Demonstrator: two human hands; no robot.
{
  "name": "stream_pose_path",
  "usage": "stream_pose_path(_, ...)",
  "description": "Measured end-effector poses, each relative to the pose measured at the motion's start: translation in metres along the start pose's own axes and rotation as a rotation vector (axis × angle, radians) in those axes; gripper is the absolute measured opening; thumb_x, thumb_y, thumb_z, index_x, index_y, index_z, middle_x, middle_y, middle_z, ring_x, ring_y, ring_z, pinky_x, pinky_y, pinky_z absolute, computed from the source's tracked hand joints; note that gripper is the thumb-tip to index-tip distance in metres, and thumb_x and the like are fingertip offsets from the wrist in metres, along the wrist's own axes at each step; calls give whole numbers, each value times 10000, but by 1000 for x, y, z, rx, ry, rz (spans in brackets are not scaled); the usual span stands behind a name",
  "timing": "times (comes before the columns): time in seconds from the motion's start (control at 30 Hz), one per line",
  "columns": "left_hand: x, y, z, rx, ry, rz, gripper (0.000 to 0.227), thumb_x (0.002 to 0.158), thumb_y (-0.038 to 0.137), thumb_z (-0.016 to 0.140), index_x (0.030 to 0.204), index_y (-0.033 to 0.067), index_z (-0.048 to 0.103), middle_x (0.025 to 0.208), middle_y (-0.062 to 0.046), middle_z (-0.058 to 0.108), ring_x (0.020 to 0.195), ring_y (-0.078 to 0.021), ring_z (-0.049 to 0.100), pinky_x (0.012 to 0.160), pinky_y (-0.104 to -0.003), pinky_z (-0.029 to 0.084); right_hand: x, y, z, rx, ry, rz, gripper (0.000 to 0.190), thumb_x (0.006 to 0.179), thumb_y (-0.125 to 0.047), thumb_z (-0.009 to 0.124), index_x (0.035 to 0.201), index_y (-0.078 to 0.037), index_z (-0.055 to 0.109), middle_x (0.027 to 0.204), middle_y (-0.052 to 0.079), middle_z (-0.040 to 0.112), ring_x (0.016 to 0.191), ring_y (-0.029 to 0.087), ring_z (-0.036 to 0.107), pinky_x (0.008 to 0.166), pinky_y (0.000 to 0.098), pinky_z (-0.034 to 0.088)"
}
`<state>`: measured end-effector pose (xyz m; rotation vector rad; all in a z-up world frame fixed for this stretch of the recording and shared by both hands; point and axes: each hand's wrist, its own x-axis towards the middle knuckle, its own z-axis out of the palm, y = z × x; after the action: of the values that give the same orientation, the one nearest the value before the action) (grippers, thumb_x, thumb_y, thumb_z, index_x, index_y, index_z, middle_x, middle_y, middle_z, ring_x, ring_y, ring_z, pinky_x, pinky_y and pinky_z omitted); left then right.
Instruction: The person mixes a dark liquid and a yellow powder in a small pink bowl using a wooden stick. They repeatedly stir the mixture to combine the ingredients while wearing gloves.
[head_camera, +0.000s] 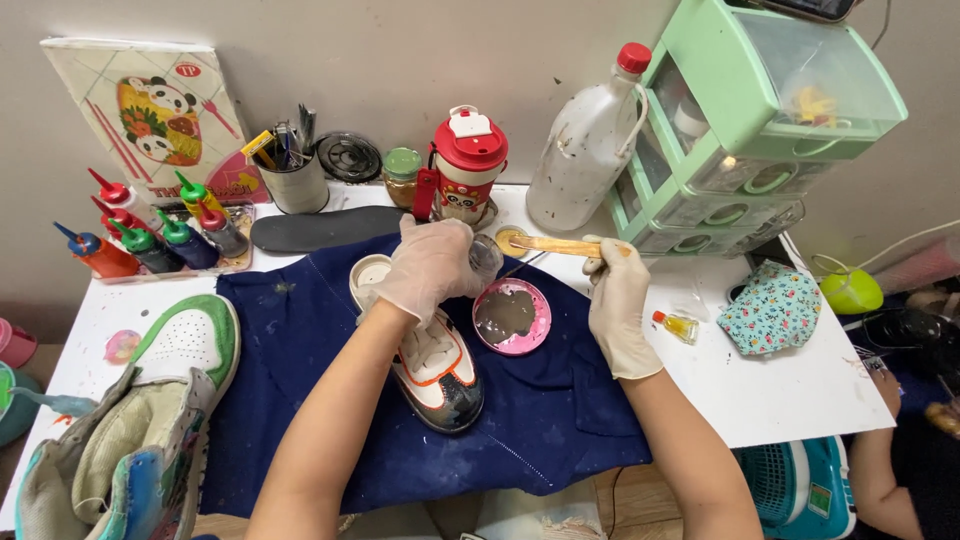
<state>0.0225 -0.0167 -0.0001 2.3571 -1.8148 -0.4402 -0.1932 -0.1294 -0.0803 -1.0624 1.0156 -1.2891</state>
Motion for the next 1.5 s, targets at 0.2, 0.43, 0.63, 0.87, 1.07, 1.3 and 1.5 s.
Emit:
stream_pose_path(0.2,11,-12,13,-26,21,-5,512,682,426,717,1076,105,775,1030,-86,765,1051,-341,730,1193,-643,266,0,31,-9,-435,-18,-560,117,1045,-53,635,1010,-82,742,576,40,621,574,147,596,634,241,487)
stream_pose_path(0.43,-1,-12,-5,-89,27,-35,512,784,471,599,1089,96,764,1075,-109,763,1085,-341,726,1214,-611,267,7,57,-1,-576,-29,-903,133,966,-5,763,1016,-125,789,685,-12,593,604,141,656,581,231,549)
stream_pose_path(0.63,1,-18,-5,-96,29,-51,532,703,403,708,1144,111,761,1120,-104,765,1133,-329,716,1224,-593,255,10,61,0,-598,11,-988,172,956,12,734,1020,-140,783,739,-12,559,611,159,635,615,269,547)
stream_pose_path(0.87,3,-18,-5,-106,31,-49,577,680,407,753,1174,109,759,1134,-107,769,1145,-331,715,1228,-587,255,18,68,-3,-685,-35,-1010,176,952,-35,756,1039,-187,777,718,-31,556,671,205,595,647,298,530)
stream_pose_path(1.07,8,-18,-5,-151,19,-60,544,647,311,769,1148,97,767,1108,-111,770,1124,-351,721,1197,-557,331,22,71,-4,-688,-7,-1033,178,942,-36,764,1020,-195,780,710,-37,559,677,206,583,659,297,521)
stream_pose_path(1.3,12,-21,3,-172,-70,-62,678,629,198,844,1277,69,696,1195,-158,722,1185,-399,678,1056,-559,520,19,76,-3,-667,-19,-1057,190,941,-45,759,1046,-201,788,740,-26,570,689,215,571,670,310,521)
stream_pose_path(1.5,20,-37,6,-91,-149,-118,735,629,306,898,1294,83,679,1283,-169,710,1252,-392,658,1048,-542,543,18,76,-5,-629,-7,-1028,185,930,-33,762,1036,-183,787,733,-20,564,674,219,567,661,316,517)
